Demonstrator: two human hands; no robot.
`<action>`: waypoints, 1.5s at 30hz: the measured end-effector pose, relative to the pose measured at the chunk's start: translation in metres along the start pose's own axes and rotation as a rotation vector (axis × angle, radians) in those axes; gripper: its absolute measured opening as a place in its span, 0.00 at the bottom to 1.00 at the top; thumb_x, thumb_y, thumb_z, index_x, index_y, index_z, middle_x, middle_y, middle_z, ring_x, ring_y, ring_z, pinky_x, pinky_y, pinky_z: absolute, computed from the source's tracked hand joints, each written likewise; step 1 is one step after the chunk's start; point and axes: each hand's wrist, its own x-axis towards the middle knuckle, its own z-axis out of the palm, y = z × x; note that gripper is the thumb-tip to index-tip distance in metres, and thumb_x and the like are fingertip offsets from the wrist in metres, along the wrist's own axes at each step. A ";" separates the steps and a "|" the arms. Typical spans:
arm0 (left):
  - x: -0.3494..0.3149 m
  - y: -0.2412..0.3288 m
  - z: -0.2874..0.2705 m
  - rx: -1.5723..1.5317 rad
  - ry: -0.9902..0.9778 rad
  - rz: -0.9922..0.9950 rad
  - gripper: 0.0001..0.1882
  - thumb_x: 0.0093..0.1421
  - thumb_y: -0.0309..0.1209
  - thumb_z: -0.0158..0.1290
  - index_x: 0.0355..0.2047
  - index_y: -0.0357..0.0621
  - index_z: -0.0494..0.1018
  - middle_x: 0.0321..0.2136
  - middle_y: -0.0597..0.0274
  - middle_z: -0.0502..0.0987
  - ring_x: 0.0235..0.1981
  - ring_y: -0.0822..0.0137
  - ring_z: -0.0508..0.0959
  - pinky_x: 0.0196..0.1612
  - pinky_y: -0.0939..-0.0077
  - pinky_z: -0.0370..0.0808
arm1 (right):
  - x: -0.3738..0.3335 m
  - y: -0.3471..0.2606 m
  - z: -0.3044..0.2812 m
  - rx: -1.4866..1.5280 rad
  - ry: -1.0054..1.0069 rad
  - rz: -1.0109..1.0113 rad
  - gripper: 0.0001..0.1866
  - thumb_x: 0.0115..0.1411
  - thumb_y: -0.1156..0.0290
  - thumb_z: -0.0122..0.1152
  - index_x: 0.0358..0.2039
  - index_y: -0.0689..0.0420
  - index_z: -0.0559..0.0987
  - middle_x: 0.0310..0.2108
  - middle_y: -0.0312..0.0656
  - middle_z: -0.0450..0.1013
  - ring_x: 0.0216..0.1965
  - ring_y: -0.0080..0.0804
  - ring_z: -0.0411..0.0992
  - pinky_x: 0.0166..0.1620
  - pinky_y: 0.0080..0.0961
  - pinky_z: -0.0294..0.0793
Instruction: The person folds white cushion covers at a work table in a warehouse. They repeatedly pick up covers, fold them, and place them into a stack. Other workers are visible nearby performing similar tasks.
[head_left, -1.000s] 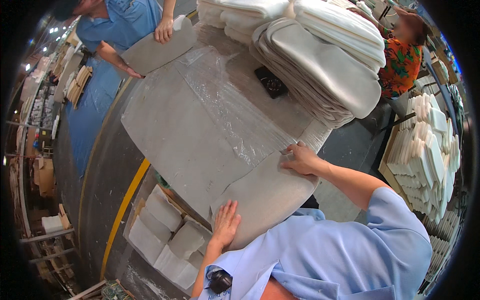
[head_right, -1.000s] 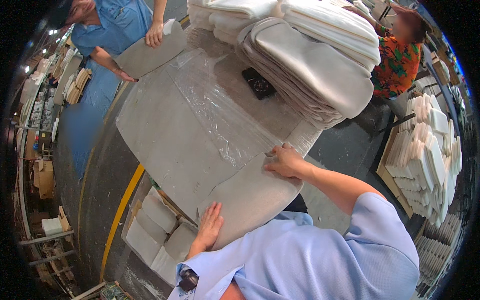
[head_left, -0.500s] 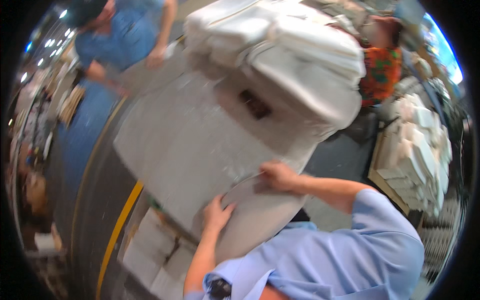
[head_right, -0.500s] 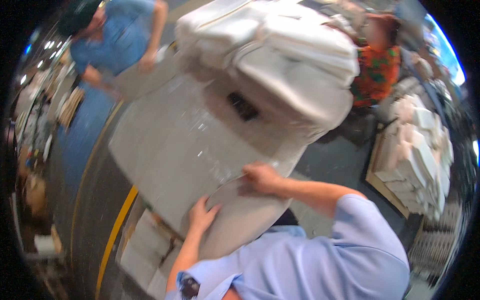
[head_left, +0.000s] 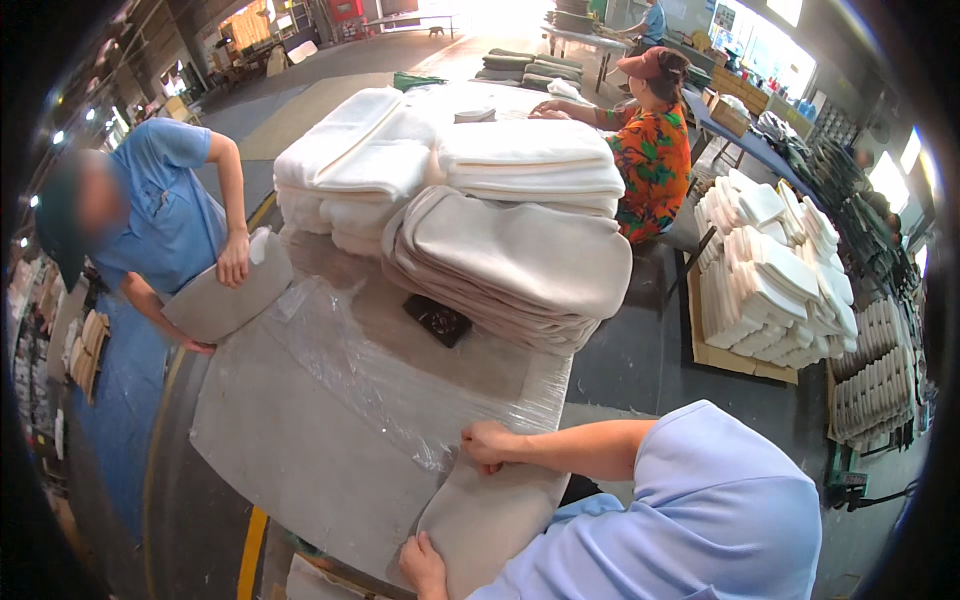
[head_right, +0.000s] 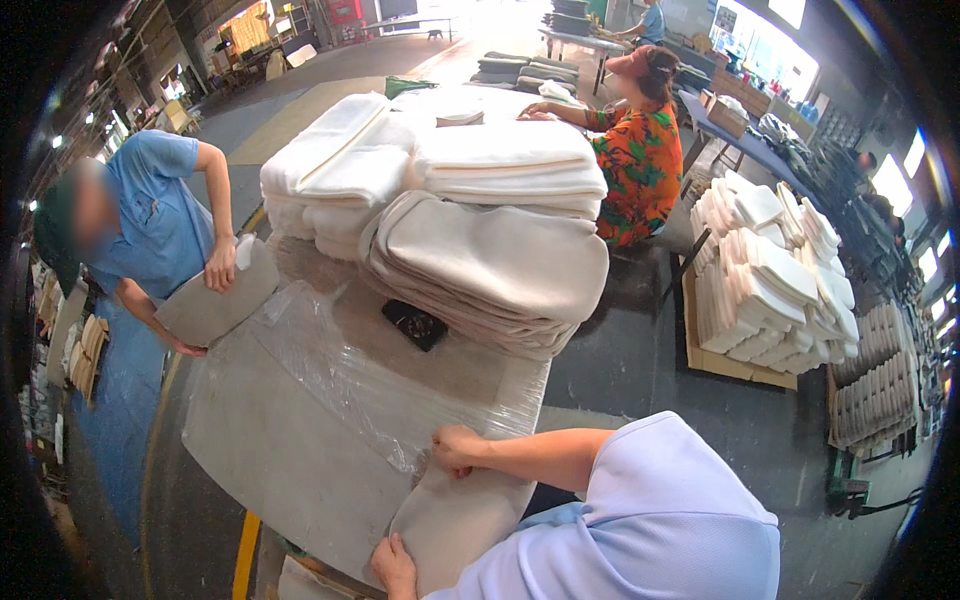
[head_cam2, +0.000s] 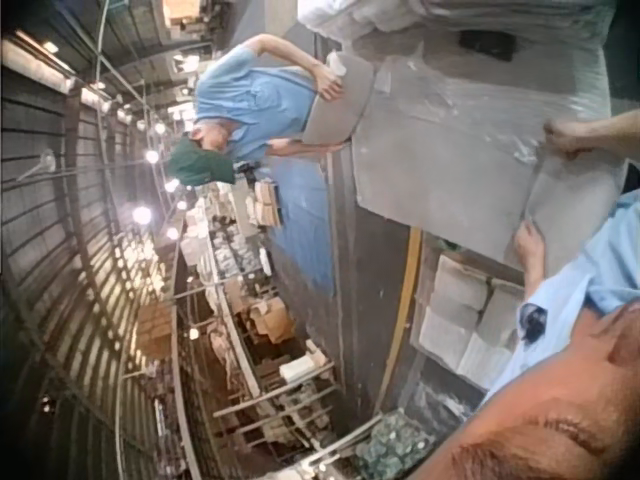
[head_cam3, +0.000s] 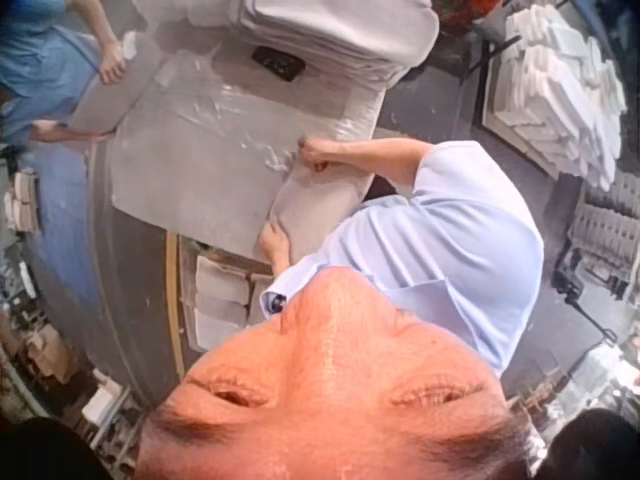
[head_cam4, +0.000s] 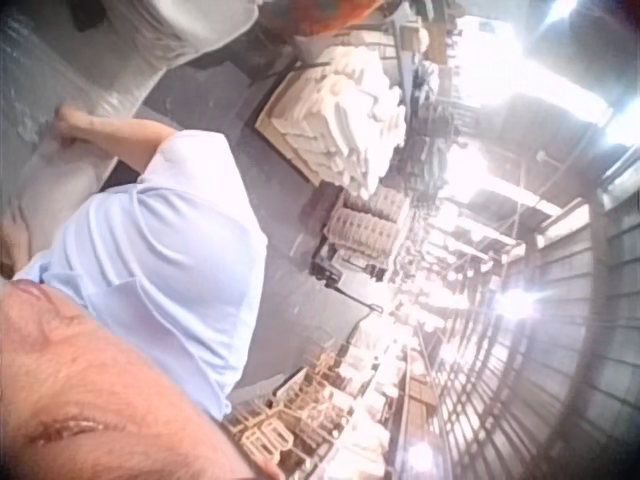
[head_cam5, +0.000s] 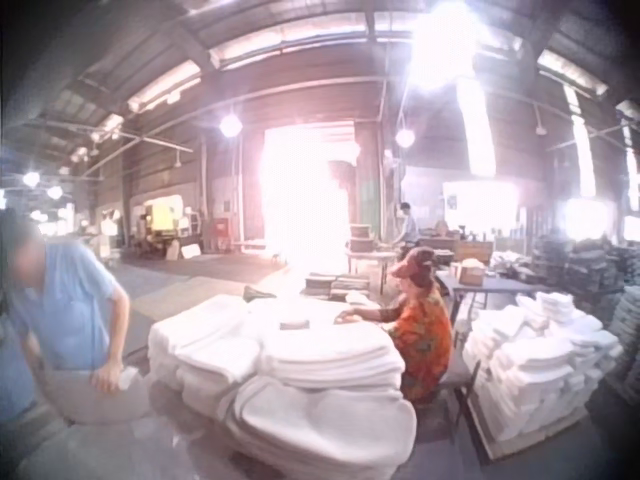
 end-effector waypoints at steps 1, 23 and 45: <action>0.000 -0.006 -0.004 0.067 -0.074 -0.053 0.18 0.73 0.40 0.52 0.39 0.37 0.83 0.38 0.43 0.85 0.43 0.42 0.83 0.47 0.49 0.77 | -0.005 -0.007 0.003 0.026 0.026 -0.016 0.13 0.70 0.68 0.49 0.44 0.60 0.81 0.21 0.50 0.78 0.20 0.40 0.81 0.23 0.41 0.78; -0.010 -0.043 -0.012 -0.097 -0.040 -0.026 0.19 0.70 0.46 0.55 0.41 0.42 0.81 0.37 0.41 0.83 0.38 0.36 0.81 0.41 0.48 0.76 | 0.002 -0.004 0.009 -0.181 0.216 -0.197 0.15 0.71 0.61 0.51 0.40 0.59 0.81 0.36 0.59 0.80 0.43 0.62 0.79 0.48 0.55 0.77; -0.036 -0.036 0.002 -0.259 -0.428 0.379 0.30 0.77 0.44 0.45 0.72 0.39 0.63 0.63 0.39 0.74 0.68 0.46 0.70 0.71 0.60 0.64 | -0.045 -0.009 0.023 -0.756 -0.642 -0.628 0.30 0.75 0.48 0.49 0.70 0.50 0.70 0.68 0.51 0.68 0.66 0.54 0.68 0.68 0.46 0.65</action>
